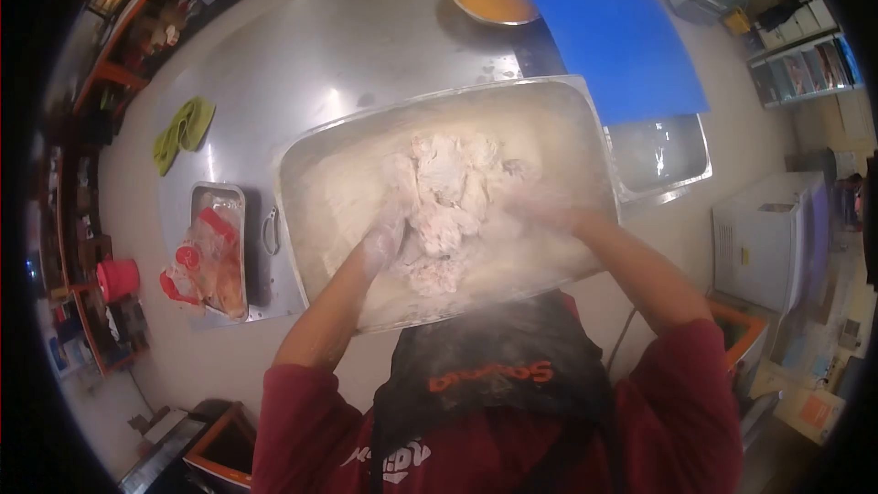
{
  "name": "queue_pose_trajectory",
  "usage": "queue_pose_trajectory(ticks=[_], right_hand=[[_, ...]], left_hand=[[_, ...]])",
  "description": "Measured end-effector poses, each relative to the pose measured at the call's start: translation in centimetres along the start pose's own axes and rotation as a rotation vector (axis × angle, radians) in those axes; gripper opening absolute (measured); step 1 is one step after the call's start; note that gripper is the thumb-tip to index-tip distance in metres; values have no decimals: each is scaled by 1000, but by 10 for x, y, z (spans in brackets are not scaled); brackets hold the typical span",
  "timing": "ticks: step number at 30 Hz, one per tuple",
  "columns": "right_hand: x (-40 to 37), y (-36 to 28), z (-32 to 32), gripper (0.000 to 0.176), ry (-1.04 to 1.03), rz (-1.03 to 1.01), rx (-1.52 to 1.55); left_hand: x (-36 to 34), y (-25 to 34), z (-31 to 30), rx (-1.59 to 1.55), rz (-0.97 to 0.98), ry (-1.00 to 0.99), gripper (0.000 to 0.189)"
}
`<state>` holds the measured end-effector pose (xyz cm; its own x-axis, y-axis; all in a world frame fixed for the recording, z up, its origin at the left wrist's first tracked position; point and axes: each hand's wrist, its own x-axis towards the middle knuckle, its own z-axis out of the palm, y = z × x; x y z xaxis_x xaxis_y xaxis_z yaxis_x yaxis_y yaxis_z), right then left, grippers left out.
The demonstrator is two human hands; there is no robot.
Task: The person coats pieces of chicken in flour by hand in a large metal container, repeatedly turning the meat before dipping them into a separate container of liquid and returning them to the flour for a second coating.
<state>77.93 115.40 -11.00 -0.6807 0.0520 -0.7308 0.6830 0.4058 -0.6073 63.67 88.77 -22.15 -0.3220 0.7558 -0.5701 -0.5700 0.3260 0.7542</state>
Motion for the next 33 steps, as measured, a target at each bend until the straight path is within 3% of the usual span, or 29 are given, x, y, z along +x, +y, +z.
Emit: queue_pose_trajectory(ticks=[2, 4, 7, 9, 11, 13, 15, 16, 20, 25, 26, 29, 33], right_hand=[[0, 21, -8, 46, 95, -55, 202], [6, 12, -17, 48, 211, 17, 173], [24, -21, -38, 47, 272, 214, -417], [88, 4, -30, 48, 216, 17, -581], [130, 1, -15, 51, 187, -169, -449], [115, -44, -3, 51, 124, -61, -6], [135, -21, 10, 50, 52, -18, 420], [144, -14, 13, 49, 19, 0, 634], [89, -15, -26, 48, -63, -78, 107], [35, 0, -59, 52, -28, 109, -498], [33, 9, -56, 54, -2, 154, -639], [32, 42, -28, 54, 3, 77, -391], [39, 28, 2, 54, -65, -18, -49]], left_hand=[[-10, -11, -23, 10, 25, 48, 43], [-10, -32, -64, -15, 67, 88, 43], [23, -92, -140, -167, 139, 131, 42], [82, -129, -173, -272, 199, 122, 42], [100, -68, -114, -228, 195, 184, 46], [77, 3, -38, -307, 199, 121, 52], [52, 39, 0, -340, 187, 97, 59], [58, 29, -11, -354, 186, 123, 60], [45, 18, -52, -246, 177, 198, 61], [10, 57, -99, 710, -80, 55, 57], [13, 49, -95, 716, -111, 26, 56], [16, 23, -68, 478, -164, -98, 54], [6, 14, -34, -41, -197, -229, 51]])
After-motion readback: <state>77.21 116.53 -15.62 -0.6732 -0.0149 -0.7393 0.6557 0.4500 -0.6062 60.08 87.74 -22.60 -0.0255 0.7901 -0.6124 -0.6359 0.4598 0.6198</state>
